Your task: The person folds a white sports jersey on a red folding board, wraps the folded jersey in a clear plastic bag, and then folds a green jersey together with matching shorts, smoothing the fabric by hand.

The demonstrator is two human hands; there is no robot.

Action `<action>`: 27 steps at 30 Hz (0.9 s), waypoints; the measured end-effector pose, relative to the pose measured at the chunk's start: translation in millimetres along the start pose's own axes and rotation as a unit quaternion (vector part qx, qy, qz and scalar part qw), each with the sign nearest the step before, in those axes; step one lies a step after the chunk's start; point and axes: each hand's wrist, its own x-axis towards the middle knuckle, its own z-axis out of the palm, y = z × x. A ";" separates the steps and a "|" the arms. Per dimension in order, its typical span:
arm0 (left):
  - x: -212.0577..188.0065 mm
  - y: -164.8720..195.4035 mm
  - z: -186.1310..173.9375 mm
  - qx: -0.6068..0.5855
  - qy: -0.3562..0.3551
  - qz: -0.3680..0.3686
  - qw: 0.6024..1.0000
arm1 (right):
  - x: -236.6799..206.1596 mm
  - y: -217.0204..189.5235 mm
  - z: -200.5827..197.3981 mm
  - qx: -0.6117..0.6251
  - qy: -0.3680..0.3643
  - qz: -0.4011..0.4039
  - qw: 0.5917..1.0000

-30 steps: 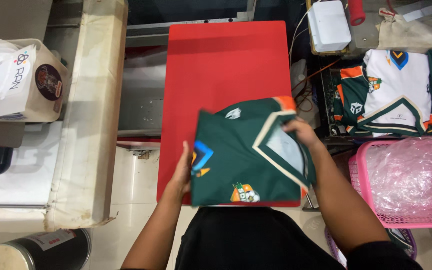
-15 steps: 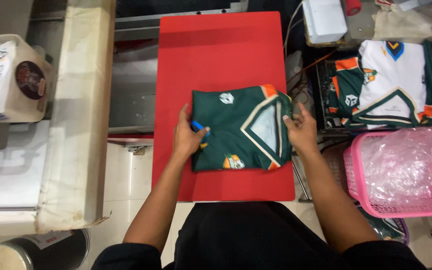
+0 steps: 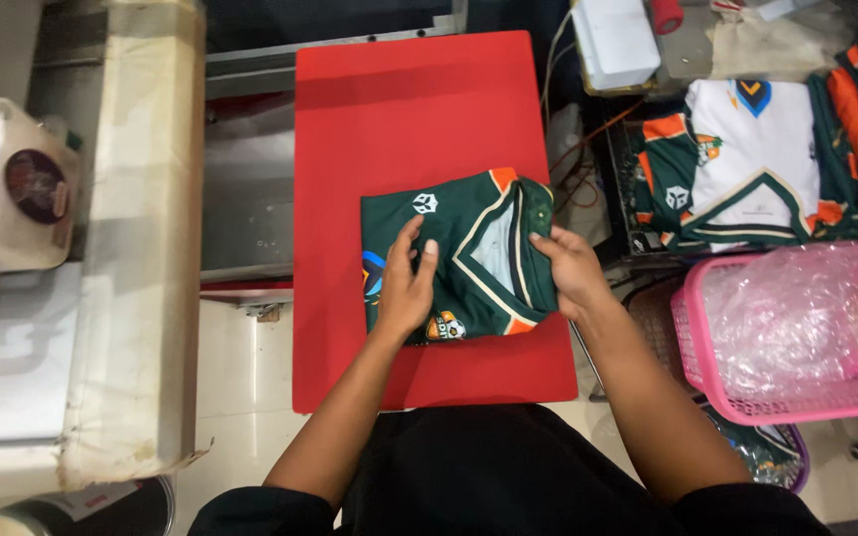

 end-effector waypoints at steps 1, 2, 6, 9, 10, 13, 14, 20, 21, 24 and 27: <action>3.2 -4.7 -4.8 -0.053 0.008 -0.007 0.999 | -1.0 -5.3 15.1 -0.002 -0.025 -0.012 1.000; 5.7 -10.1 -11.6 -0.104 0.018 -0.012 0.994 | -1.2 -9.7 31.5 -0.003 -0.052 -0.025 0.998; 7.6 -36.1 -64.1 -0.452 0.004 -0.086 0.888 | 4.3 -3.0 122.2 -0.013 -0.172 -0.030 0.985; -7.9 -57.0 -102.8 -0.622 -0.007 -0.090 0.778 | 6.9 21.9 197.9 -0.078 -0.203 -0.037 0.975; -10.4 -63.4 -112.7 -0.678 -0.017 -0.097 0.728 | 7.2 27.8 213.3 -0.104 -0.207 -0.046 0.972; -13.8 -75.7 -129.1 -0.671 -0.008 -0.048 0.739 | 6.6 34.2 226.7 -0.011 -0.240 -0.030 0.970; -12.9 -77.0 -130.7 -0.639 0.000 -0.024 0.768 | 5.3 30.1 217.6 -0.003 -0.240 -0.037 0.970; 5.8 -58.8 -112.6 -0.442 0.060 -0.251 0.859 | -3.1 -24.4 76.1 -0.082 -0.125 -0.089 0.985; 7.6 -53.6 -108.9 -0.422 0.056 -0.237 0.873 | -5.9 -28.6 44.4 -0.072 -0.100 -0.085 0.989; 8.8 -39.5 -105.9 -0.371 0.047 -0.209 0.904 | -1.4 -18.2 -35.8 -0.062 -0.056 -0.056 0.995; 4.5 -29.7 -100.7 -0.324 0.055 -0.231 0.916 | 3.2 22.7 -83.6 -0.216 0.128 -0.038 0.967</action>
